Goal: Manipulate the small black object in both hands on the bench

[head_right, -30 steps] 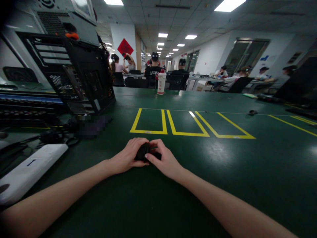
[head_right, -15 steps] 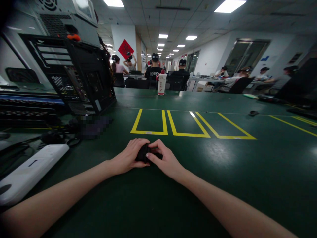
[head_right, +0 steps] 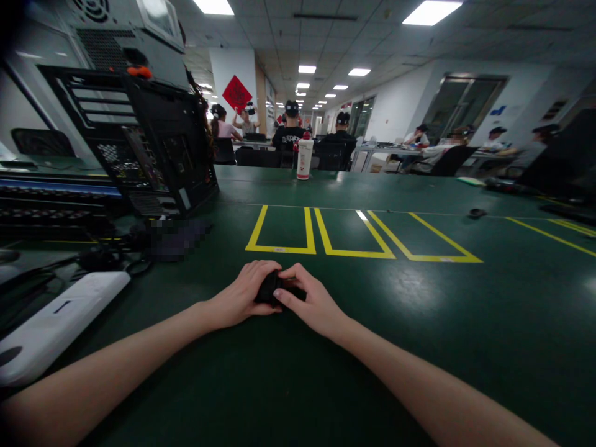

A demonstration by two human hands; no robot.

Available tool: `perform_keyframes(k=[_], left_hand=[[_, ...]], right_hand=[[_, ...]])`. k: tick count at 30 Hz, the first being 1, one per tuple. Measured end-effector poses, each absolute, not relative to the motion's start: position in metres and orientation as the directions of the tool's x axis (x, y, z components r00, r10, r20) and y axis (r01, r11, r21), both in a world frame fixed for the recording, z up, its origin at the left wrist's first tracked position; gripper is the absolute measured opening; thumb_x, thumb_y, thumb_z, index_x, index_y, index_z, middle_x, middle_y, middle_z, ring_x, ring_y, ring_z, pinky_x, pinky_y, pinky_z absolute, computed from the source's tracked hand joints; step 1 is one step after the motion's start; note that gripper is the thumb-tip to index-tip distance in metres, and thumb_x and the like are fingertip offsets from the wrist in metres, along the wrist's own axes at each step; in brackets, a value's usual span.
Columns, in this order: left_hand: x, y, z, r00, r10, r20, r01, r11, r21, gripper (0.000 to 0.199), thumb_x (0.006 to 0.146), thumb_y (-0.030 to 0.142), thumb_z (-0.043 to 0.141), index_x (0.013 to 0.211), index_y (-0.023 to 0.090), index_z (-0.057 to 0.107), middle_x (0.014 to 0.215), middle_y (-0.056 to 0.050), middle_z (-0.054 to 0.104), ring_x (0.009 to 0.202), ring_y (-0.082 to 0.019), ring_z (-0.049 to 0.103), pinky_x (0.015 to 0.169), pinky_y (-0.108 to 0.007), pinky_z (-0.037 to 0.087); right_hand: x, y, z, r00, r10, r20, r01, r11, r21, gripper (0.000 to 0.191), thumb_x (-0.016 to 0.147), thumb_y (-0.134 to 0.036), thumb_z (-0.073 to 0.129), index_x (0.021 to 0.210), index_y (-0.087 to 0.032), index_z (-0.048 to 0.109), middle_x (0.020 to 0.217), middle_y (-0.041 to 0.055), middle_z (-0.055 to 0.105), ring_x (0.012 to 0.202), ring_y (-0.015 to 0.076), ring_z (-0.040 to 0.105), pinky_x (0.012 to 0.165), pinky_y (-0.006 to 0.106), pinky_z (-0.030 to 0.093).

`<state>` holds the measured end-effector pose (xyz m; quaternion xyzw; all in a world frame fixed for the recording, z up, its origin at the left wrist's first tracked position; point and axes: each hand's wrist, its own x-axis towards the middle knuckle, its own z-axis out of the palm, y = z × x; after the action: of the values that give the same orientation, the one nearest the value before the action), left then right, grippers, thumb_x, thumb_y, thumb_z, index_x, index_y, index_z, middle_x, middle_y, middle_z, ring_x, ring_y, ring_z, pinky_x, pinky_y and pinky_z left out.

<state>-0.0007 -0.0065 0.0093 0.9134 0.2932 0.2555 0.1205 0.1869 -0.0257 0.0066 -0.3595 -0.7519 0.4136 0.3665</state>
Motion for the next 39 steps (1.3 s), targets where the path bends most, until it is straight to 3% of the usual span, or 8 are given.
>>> perform_keyframes(k=[8,13,19,25,33,39], left_hand=[[-0.001,-0.007,0.011,0.701,0.604,0.378,0.481,-0.793,0.374,0.059,0.073,0.037,0.062,0.120,0.021,0.029,0.117,-0.009,0.043,0.105,-0.024,0.043,0.090,-0.040,0.035],[-0.001,-0.007,0.011,0.705,0.609,0.363,0.491,-0.788,0.371,0.057,0.075,0.036,0.060,0.119,0.021,0.028,0.116,-0.009,0.044,0.104,-0.024,0.043,0.089,-0.041,0.035],[-0.001,-0.007,0.011,0.703,0.600,0.382,0.481,-0.796,0.367,0.060,0.073,0.038,0.062,0.119,0.020,0.028,0.115,-0.009,0.044,0.105,-0.024,0.043,0.089,-0.040,0.035],[-0.001,-0.007,0.013,0.711,0.601,0.365,0.483,-0.795,0.368,0.058,0.075,0.038,0.060,0.119,0.020,0.028,0.116,-0.009,0.043,0.106,-0.024,0.042,0.090,-0.039,0.034],[0.000,-0.004,0.003,0.690,0.606,0.395,0.485,-0.793,0.368,0.060,0.073,0.037,0.062,0.119,0.022,0.028,0.116,-0.008,0.043,0.105,-0.023,0.042,0.090,-0.039,0.033],[0.000,-0.006,0.008,0.694,0.608,0.386,0.486,-0.791,0.372,0.059,0.073,0.037,0.062,0.119,0.022,0.028,0.114,-0.008,0.044,0.104,-0.024,0.043,0.089,-0.041,0.034]], right_hand=[[0.186,-0.027,0.008,-0.460,0.867,0.193,0.280,0.347,-0.895,0.023,0.082,-0.024,0.050,0.104,-0.022,0.044,0.104,0.0039,0.052,0.096,0.0166,0.054,0.085,0.037,0.047],[0.188,-0.028,0.009,-0.490,0.837,0.246,0.270,0.413,-0.870,0.025,0.078,-0.021,0.056,0.100,-0.022,0.045,0.101,0.0012,0.051,0.098,0.0159,0.054,0.088,0.036,0.045],[0.186,-0.024,0.004,-0.440,0.865,0.241,0.253,0.377,-0.891,0.016,0.083,-0.025,0.048,0.098,-0.022,0.045,0.092,0.0011,0.053,0.089,0.0149,0.057,0.077,0.032,0.049],[0.187,-0.024,0.008,-0.465,0.868,0.171,0.264,0.321,-0.909,0.023,0.082,-0.024,0.049,0.104,-0.021,0.043,0.104,0.0039,0.051,0.097,0.0159,0.055,0.085,0.035,0.047],[0.189,-0.026,0.006,-0.481,0.837,0.263,0.299,0.438,-0.848,0.022,0.080,-0.023,0.053,0.101,-0.023,0.046,0.102,0.0025,0.050,0.097,0.0165,0.052,0.085,0.036,0.047],[0.186,-0.026,0.006,-0.448,0.858,0.253,0.277,0.402,-0.873,0.020,0.081,-0.022,0.051,0.100,-0.022,0.045,0.099,0.0021,0.051,0.094,0.0158,0.054,0.084,0.036,0.048]])
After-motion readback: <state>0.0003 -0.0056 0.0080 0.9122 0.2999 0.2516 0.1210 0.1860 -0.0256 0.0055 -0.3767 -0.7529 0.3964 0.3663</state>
